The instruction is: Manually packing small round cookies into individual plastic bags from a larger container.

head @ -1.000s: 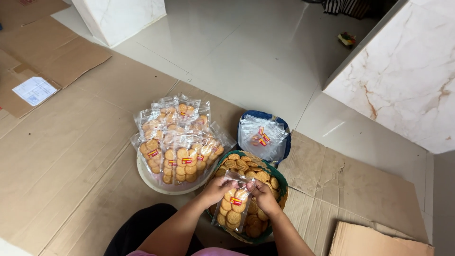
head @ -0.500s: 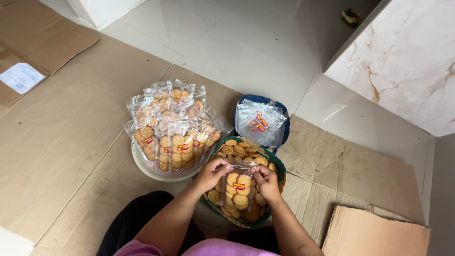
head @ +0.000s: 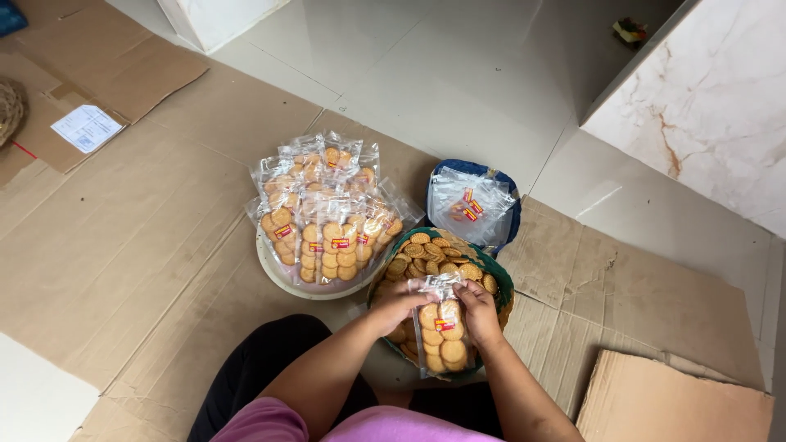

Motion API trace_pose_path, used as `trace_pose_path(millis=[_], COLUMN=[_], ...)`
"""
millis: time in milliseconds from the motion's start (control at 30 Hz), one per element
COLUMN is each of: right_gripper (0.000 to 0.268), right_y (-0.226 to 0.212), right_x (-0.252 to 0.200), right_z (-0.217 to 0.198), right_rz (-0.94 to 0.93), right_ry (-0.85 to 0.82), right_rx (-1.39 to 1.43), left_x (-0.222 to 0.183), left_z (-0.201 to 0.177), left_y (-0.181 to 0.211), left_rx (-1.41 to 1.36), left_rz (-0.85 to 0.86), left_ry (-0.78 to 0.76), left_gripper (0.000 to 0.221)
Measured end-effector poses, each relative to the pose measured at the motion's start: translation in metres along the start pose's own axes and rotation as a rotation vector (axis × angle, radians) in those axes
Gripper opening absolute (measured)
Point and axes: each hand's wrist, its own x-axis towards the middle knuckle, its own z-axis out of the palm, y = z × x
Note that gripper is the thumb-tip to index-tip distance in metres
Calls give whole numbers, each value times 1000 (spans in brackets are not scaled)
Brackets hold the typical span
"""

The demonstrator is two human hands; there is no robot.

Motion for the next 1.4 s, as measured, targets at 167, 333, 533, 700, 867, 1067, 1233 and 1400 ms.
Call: trace_pose_path(millis=[167,333,533,700,867,1067,1233,1400], right_gripper=[14,14,18,15,19,14,20,14], right_y=[18,25,24,16,30,17,10,26], right_x=[-2,3,1,-8,0,-4,-3,0], right_z=[-5,-11,-10,1,-7,-5,2,-6], right_rz=[36,27,73,26,-5,7,63,80], right_ry=[-57,-48,-27,-26,-38,-25,13,26], right_rx=[-108,-107,32,-93,-109,-138,20,-42], left_x=[12,10,-7,23,-11,-3,-6,8], left_z=[-9,-9,-2,-20,11,3,6,-7], left_y=[-21,-12,6,-29,9,0,5,-16], left_rx=[229,269,146,462,463,377,153,281], left_rz=[234,258,192,317,346,268,221,271], left_ry=[-91,-97,40,41,5,108,176,72], left_gripper=[14,11,30,28,28,24,27,23])
